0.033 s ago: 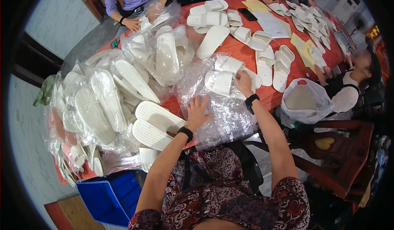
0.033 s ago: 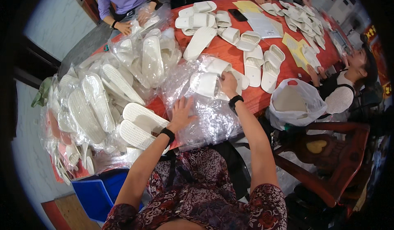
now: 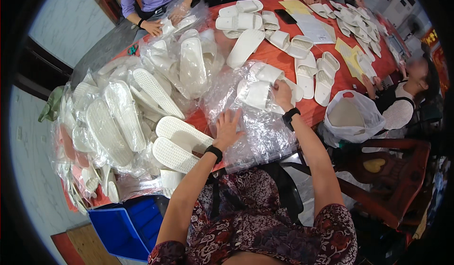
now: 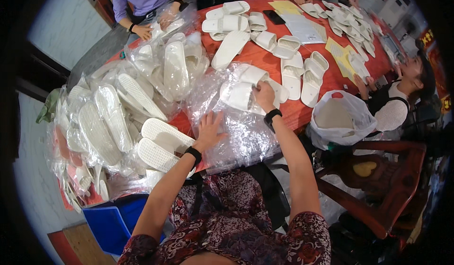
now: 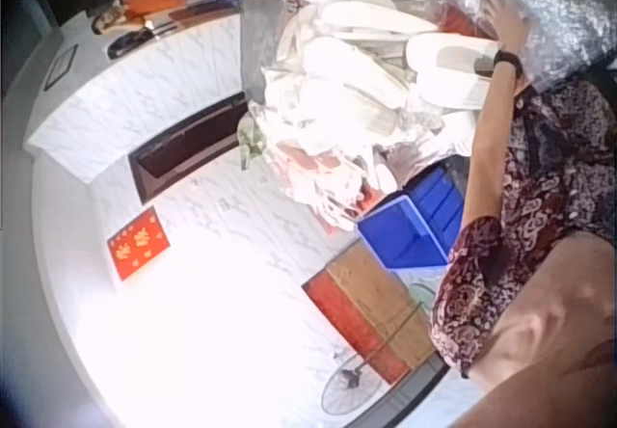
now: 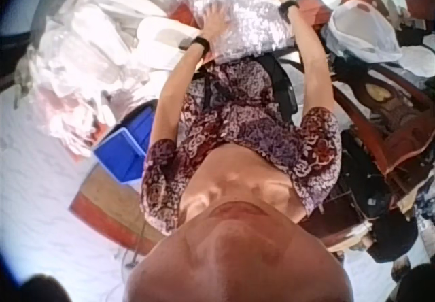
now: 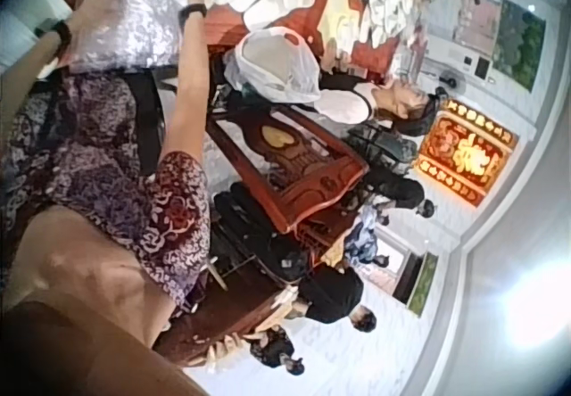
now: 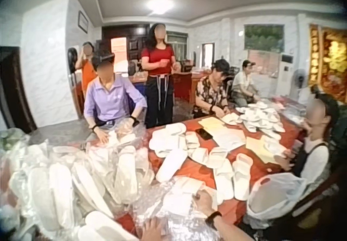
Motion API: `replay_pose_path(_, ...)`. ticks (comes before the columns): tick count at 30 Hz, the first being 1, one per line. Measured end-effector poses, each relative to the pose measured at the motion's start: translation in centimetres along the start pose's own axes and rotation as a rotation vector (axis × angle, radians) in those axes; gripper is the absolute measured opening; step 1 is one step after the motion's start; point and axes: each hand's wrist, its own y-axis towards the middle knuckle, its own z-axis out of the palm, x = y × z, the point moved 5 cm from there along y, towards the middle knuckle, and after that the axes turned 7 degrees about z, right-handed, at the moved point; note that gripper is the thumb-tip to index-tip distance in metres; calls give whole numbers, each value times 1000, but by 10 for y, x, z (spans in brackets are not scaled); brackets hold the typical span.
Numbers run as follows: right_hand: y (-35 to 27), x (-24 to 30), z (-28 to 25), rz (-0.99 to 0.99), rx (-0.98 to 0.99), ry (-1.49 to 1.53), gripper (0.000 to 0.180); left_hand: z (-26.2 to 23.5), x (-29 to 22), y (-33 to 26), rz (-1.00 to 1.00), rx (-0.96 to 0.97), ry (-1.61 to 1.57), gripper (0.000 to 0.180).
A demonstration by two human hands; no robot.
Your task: Packing pairs of white sandals into plastic bags on a manufacturing table.
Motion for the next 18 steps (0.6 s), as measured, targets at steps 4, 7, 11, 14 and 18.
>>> replay_pose_path(4,23,-12,-36,74,-115,-56,21,-1,-2,2,1,5,5,95)
replay_pose_path(7,43,-24,-75,131,-196,-35,22,-2,1,3,-12,31,24,94)
replay_pose_path(11,49,-33,-127,187,-402,123,22,-7,-6,12,-56,96,19,94)
replay_pose_path(14,37,3,-135,111,-315,266,20,0,4,14,-51,39,59,93)
replay_pose_path(18,6,39,-105,3,-96,346,16,-10,-14,24,-43,41,40,87)
